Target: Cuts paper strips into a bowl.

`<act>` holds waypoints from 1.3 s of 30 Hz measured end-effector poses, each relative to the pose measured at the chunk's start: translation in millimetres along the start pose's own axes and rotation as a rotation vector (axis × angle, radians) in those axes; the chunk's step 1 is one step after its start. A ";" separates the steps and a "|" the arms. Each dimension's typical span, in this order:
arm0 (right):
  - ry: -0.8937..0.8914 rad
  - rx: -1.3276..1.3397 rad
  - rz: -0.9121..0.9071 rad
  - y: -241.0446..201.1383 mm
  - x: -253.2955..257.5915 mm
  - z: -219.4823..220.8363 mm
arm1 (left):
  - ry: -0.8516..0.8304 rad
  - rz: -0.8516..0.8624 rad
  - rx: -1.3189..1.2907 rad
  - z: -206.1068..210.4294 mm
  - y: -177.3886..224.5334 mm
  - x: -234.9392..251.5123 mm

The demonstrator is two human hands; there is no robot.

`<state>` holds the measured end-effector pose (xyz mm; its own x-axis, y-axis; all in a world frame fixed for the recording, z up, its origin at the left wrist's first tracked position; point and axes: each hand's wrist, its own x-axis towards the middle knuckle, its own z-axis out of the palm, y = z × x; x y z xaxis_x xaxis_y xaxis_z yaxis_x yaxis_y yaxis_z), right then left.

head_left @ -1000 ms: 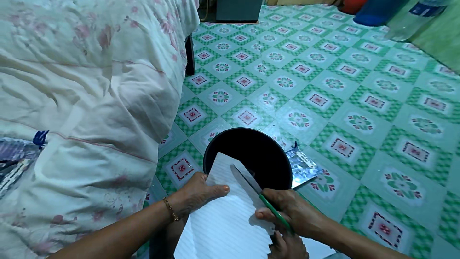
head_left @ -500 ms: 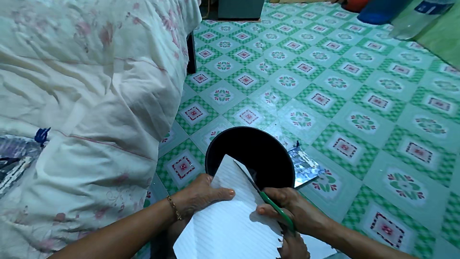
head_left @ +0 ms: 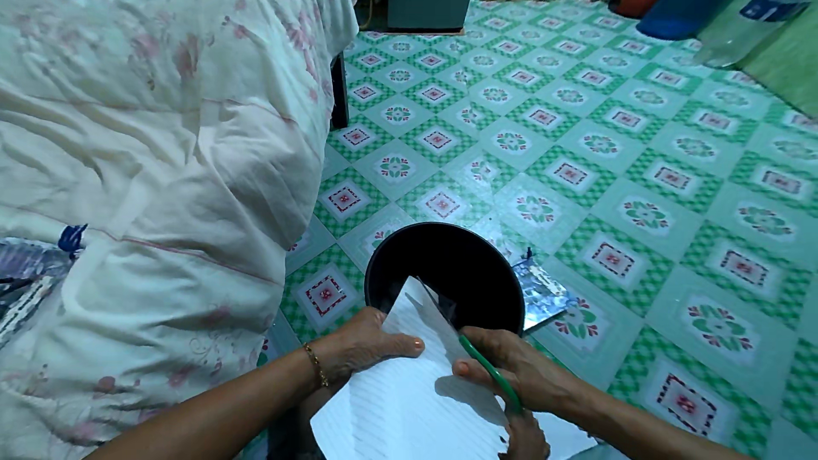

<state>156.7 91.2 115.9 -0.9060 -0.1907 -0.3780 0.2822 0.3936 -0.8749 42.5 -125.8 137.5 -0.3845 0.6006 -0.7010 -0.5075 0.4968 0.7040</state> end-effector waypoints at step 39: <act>-0.027 -0.238 0.047 17.5 -26.7 -26.5 | 0.325 0.286 -0.090 -33.8 14.4 9.3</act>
<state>177.5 127.0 118.6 -0.8839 -0.1905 -0.4271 0.2383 0.6025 -0.7617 5.6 -134.2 137.3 -0.7341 0.4708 -0.4893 -0.4055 0.2741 0.8720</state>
